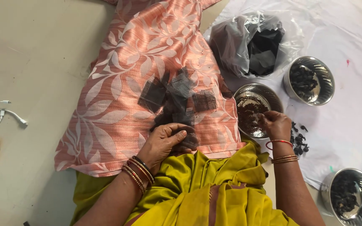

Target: Attaching small bundles of black hair to mesh squares to create hair extensions.

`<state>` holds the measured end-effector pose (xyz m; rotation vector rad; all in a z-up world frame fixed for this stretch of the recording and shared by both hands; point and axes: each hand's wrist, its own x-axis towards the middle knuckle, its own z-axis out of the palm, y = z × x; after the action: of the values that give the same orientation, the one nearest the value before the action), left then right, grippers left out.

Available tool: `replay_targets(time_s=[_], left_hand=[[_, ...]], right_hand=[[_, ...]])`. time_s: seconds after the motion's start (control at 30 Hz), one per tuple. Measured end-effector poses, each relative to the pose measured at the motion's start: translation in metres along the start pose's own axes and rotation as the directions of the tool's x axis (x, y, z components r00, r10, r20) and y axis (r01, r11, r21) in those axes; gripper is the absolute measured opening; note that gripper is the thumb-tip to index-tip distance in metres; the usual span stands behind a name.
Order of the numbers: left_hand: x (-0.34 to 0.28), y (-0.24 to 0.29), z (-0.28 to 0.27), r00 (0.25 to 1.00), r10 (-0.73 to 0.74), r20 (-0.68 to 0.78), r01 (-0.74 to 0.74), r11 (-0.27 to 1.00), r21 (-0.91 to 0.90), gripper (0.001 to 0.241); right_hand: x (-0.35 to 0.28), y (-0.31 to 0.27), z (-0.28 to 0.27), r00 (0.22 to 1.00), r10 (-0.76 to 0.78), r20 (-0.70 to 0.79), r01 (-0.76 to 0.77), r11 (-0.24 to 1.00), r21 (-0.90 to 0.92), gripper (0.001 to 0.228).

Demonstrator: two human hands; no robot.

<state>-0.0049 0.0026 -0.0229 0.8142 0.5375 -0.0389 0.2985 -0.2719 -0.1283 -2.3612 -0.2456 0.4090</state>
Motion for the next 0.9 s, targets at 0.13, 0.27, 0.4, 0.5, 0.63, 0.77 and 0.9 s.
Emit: replay_targets(time_s=[0.13, 0.27, 0.4, 0.5, 0.63, 0.77, 0.9], left_hand=[[0.0, 0.001, 0.002, 1.0, -0.004, 0.011, 0.004, 1.0, 0.003, 0.027], [0.002, -0.001, 0.001, 1.0, -0.021, -0.001, 0.021, 1.0, 0.008, 0.026], [0.0, 0.003, 0.002, 1.0, -0.004, -0.03, 0.006, 0.998, 0.058, 0.026], [-0.01, 0.015, 0.009, 1.0, -0.001, -0.029, 0.002, 0.999, 0.036, 0.024], [-0.024, 0.035, 0.02, 0.988, 0.118, 0.095, -0.122, 0.992, 0.035, 0.023], [-0.035, 0.042, 0.018, 0.946, 0.265, 0.189, -0.246, 0.962, -0.12, 0.024], [-0.035, 0.045, 0.017, 0.921, 0.337, 0.196, -0.287, 0.926, -0.245, 0.024]], right_hand=[[0.005, 0.012, 0.002, 0.973, -0.182, -0.143, 0.166, 0.979, -0.118, 0.017], [0.019, 0.041, 0.0, 0.904, -0.413, -0.11, 0.389, 0.901, -0.191, 0.023], [0.012, 0.005, -0.008, 0.997, -0.022, -0.071, 0.021, 1.0, -0.016, 0.018], [-0.022, -0.058, -0.018, 1.0, -0.02, -0.005, 0.021, 0.945, 0.327, 0.021], [-0.084, -0.146, -0.023, 0.902, -0.389, 0.185, 0.245, 0.817, 0.523, 0.026], [-0.136, -0.216, -0.011, 0.557, -0.726, 0.404, 0.625, 0.686, 0.372, 0.031], [-0.1, -0.179, -0.006, 0.664, -0.556, 0.501, 0.31, 0.814, 0.492, 0.055]])
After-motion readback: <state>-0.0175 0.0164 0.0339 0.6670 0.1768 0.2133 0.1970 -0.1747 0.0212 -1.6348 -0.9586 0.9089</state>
